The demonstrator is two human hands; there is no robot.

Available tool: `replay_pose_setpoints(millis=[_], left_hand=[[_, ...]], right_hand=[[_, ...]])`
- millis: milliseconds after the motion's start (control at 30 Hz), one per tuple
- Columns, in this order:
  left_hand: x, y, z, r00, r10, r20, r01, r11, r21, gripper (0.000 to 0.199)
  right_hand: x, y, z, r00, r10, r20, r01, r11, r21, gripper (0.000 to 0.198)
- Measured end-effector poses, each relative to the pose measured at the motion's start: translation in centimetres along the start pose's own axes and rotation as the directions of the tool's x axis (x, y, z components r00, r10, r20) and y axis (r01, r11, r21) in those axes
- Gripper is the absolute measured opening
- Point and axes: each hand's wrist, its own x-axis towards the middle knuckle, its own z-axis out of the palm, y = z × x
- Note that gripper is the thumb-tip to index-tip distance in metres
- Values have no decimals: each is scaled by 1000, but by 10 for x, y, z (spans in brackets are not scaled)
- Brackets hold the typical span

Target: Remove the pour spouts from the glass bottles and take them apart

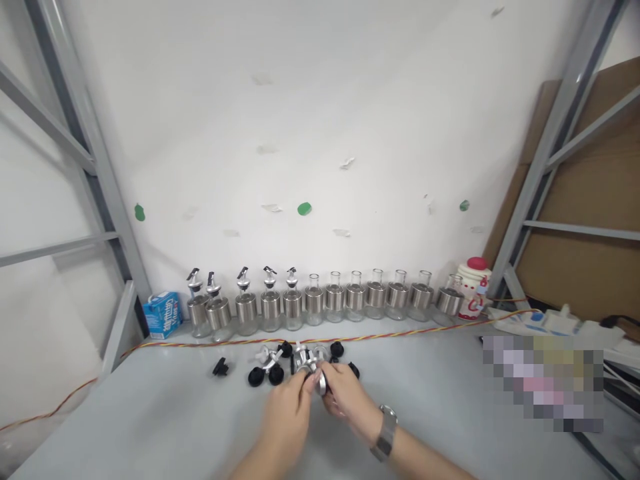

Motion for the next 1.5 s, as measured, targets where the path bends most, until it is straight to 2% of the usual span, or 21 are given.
replay_pose_setpoints(millis=[67, 100, 200, 300, 400, 433, 467, 533, 600, 633, 667, 733, 767, 833, 933, 1000, 1100, 1200, 1267, 1367, 1500], left_hand=[[5, 3, 3, 966, -230, 115, 252, 932, -259, 48], [7, 4, 4, 928, -308, 208, 366, 858, -361, 51], [12, 5, 0, 805, -359, 472, 582, 632, -511, 54], [13, 3, -10, 689, -346, 637, 712, 487, -506, 51], [13, 1, -17, 542, -336, 770, 814, 435, -384, 49], [13, 0, -17, 541, -342, 768, 812, 451, -371, 49], [13, 0, -16, 584, -356, 729, 781, 492, -385, 50], [11, -1, -10, 755, -391, 526, 634, 641, -433, 52], [8, -2, -4, 910, -341, 238, 408, 841, -356, 51], [6, -2, -3, 960, -257, 113, 278, 928, -248, 49], [4, -2, -2, 989, -145, 34, 147, 983, -106, 45], [-1, -2, -2, 997, 74, -16, -71, 983, 170, 38], [-2, -3, -2, 990, 141, -8, -134, 955, 264, 36], [-3, -3, -2, 987, 158, -3, -150, 941, 302, 36], [0, -2, 3, 998, -68, 13, 67, 997, 30, 43], [4, -2, 7, 955, -271, 120, 292, 929, -226, 48], [10, 0, 6, 849, -389, 358, 523, 718, -460, 51], [13, 0, -6, 735, -387, 557, 674, 505, -539, 48], [14, -2, -15, 672, -399, 623, 739, 417, -530, 46], [17, -6, -26, 700, -431, 570, 714, 405, -571, 49], [21, -6, -26, 797, -483, 364, 587, 473, -657, 54]], right_hand=[[-3, -2, -1, 981, -184, -68, 172, 973, -153, 35], [-5, -3, -2, 943, -321, -81, 287, 914, -287, 36], [-12, -6, -5, 740, -670, 59, 533, 530, -660, 35], [-17, -8, -9, 619, -749, 236, 600, 257, -758, 30], [-18, -10, -12, 553, -754, 353, 661, 139, -738, 28], [-17, -12, -12, 557, -746, 364, 673, 149, -724, 28], [-16, -13, -12, 581, -735, 348, 674, 195, -713, 29], [-12, -14, -11, 709, -661, 245, 616, 412, -671, 31], [-8, -14, -8, 898, -425, 112, 414, 730, -543, 35], [-7, -13, -7, 967, -239, 90, 254, 863, -438, 38], [-6, -11, -6, 993, -33, 112, 69, 942, -329, 41], [-6, -9, -5, 943, 268, 197, -238, 958, -162, 45], [-7, -8, -4, 919, 329, 219, -312, 944, -107, 46], [-8, -7, -2, 933, 312, 179, -311, 950, -30, 45], [-7, -6, 1, 983, 173, 58, -172, 985, -9, 43], [-5, -5, 3, 997, 80, 6, -80, 993, -83, 42], [-7, -3, 2, 976, -211, -59, 181, 926, -331, 41], [-13, -5, -3, 824, -565, 45, 467, 630, -621, 41], [-16, -11, -9, 736, -656, 167, 546, 429, -719, 38], [-12, -23, -23, 723, -670, 172, 475, 301, -827, 34], [8, -32, -55, 731, -682, 24, 133, 107, -985, 38]])
